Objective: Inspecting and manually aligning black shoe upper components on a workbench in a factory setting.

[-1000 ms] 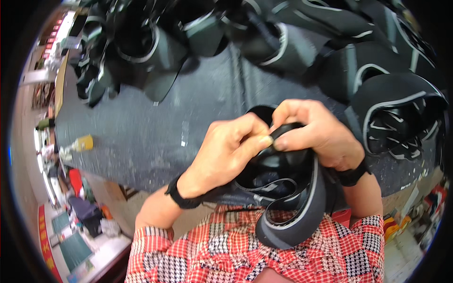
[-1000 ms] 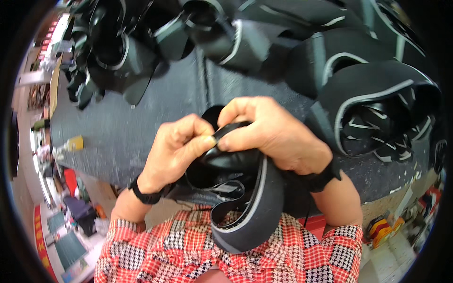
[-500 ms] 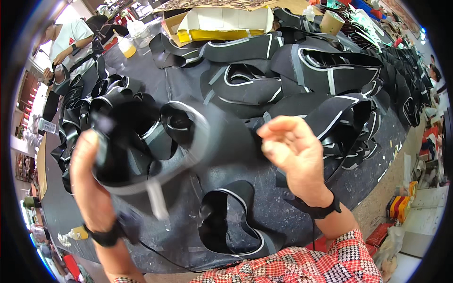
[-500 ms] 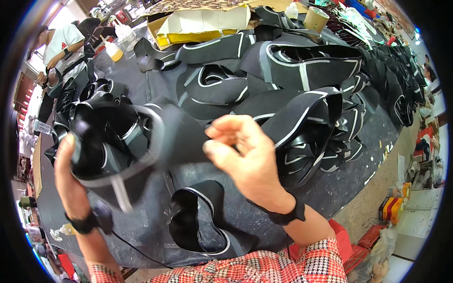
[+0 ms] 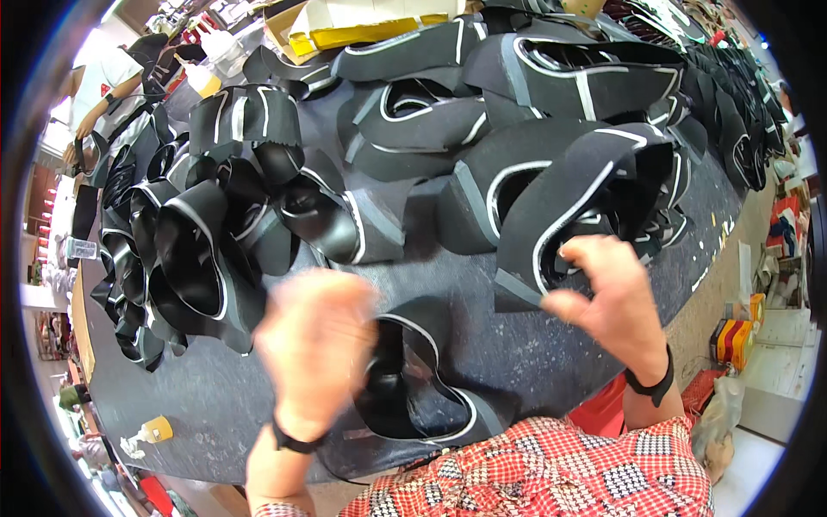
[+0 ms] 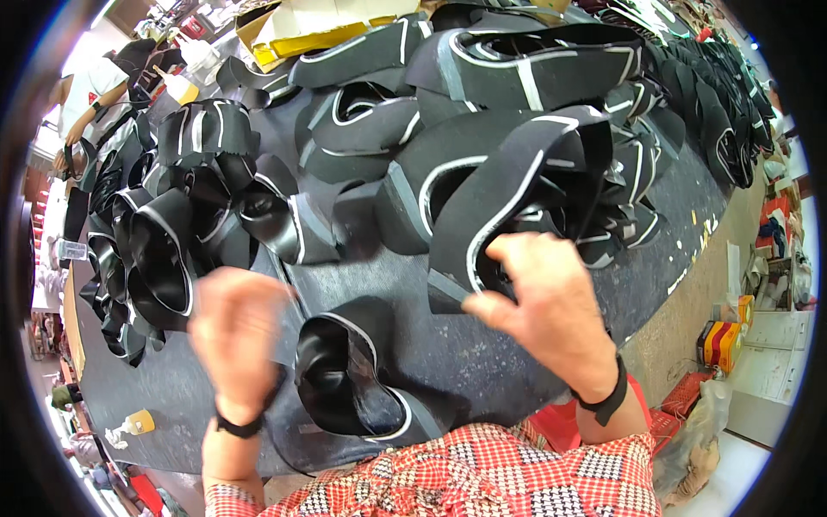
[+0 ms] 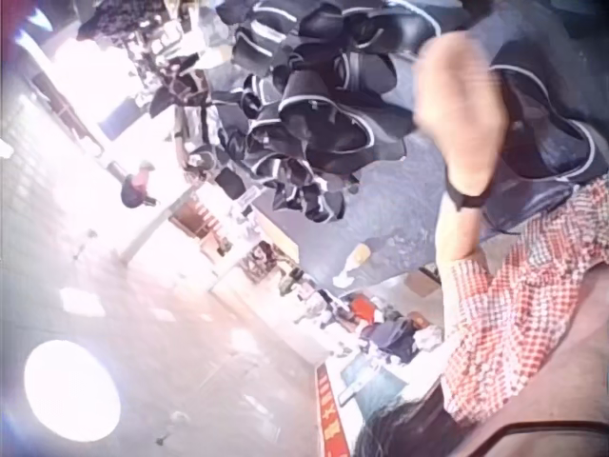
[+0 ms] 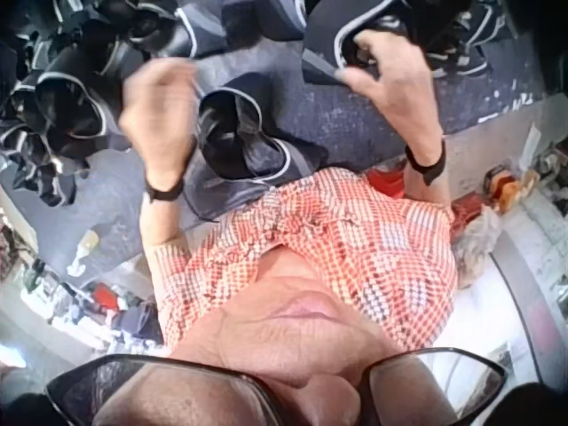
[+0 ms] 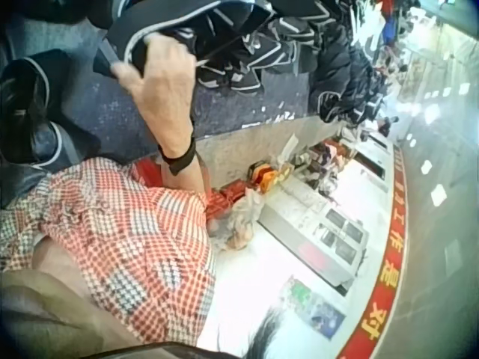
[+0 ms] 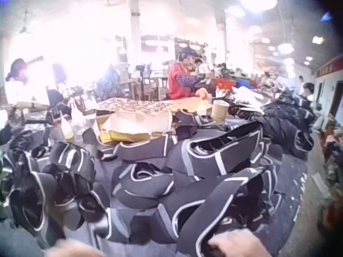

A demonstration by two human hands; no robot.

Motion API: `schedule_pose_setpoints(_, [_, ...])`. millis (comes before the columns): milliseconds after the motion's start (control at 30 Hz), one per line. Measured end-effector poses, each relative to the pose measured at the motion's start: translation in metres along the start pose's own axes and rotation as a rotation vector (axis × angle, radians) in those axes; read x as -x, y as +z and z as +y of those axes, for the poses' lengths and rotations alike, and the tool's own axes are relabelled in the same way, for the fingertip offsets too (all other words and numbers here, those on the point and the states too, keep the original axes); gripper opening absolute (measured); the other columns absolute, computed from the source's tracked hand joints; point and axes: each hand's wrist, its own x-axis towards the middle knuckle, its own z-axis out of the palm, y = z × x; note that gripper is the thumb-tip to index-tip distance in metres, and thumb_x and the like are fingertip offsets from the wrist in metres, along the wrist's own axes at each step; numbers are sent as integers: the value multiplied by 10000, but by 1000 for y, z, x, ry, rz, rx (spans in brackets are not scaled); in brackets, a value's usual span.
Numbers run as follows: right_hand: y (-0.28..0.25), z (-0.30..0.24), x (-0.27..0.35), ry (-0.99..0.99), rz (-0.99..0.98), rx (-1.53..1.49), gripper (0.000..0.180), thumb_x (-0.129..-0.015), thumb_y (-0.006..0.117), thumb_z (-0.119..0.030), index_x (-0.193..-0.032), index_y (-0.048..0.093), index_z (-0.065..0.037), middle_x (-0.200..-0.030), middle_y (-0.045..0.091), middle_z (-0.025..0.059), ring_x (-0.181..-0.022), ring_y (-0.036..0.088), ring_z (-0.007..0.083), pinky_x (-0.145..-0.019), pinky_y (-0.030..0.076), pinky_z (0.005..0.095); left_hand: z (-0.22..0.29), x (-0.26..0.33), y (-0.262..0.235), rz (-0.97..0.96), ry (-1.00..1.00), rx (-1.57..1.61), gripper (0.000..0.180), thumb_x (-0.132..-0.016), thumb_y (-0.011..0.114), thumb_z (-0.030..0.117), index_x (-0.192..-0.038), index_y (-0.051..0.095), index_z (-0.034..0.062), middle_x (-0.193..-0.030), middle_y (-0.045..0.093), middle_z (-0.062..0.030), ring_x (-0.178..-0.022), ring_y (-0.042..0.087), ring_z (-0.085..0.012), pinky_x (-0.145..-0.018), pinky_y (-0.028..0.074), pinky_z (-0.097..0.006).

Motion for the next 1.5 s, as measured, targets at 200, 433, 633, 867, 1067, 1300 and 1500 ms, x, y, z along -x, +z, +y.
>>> schedule_pose_setpoints(200, [51, 5, 45, -97, -132, 158, 189, -683, 602, -116, -848, 526, -65, -634, 475, 28, -639, 510, 206, -616, 389, 335, 33, 18, 60, -416, -504, 501, 220, -843, 565, 115, -1038, 532, 19, -926, 597, -55, -784, 577, -147, -697, 454, -256])
schedule_pose_setpoints(433, [45, -38, 61, -540, -353, -316, 175, -736, 518, -114, -897, 582, -88, -676, 484, 1, -697, 513, 155, -635, 381, 295, 22, 29, 63, -613, -1006, 1369, 449, -838, 608, 241, -1172, 438, -7, -1000, 601, -120, -870, 592, -158, -761, 488, -272])
schedule_pose_setpoints(633, [16, -27, 52, 93, -511, -1143, 492, -722, 645, -66, -1165, 454, 31, -1074, 546, 161, -992, 541, 233, -878, 418, 331, 74, 69, 48, -3, -702, 1135, 304, -855, 565, 67, -1144, 508, -8, -989, 615, -35, -837, 574, -97, -747, 480, -236])
schedule_pose_setpoints(867, [-1, -61, 21, 194, -567, -1286, 293, -815, 568, 20, -1106, 536, 29, -954, 605, 34, -874, 539, 64, -778, 445, 217, 98, 103, 16, -696, -477, 453, 221, -851, 555, 249, -859, 565, 28, -702, 592, -191, -693, 589, -387, -598, 477, -403])
schedule_pose_setpoints(1067, [-15, -71, -6, -368, -893, -1134, 359, -743, 582, 55, -1099, 554, 20, -949, 624, 82, -866, 576, 120, -777, 452, 253, 66, 69, -85, -96, -8, 560, 453, -752, 663, 207, -1123, 533, -17, -1171, 535, -199, -1122, 503, -269, -947, 375, -380])
schedule_pose_setpoints(1300, [-32, -108, -34, -702, -784, -1041, 267, -507, 578, 70, -753, 656, 4, -649, 614, 112, -560, 575, 222, -539, 433, 288, 64, 62, -75, -456, -60, 865, 659, -638, 754, 398, -1089, 549, -37, -1041, 580, -138, -918, 568, -209, -819, 423, -334])
schedule_pose_setpoints(1500, [-16, -99, -34, -456, -443, -502, 179, -589, 534, -10, -760, 588, -5, -652, 553, 103, -646, 569, 244, -580, 438, 303, 65, 69, -65, -109, -208, 295, 135, -685, 670, 22, -805, 629, -28, -677, 602, -59, -616, 565, -125, -583, 436, -230])
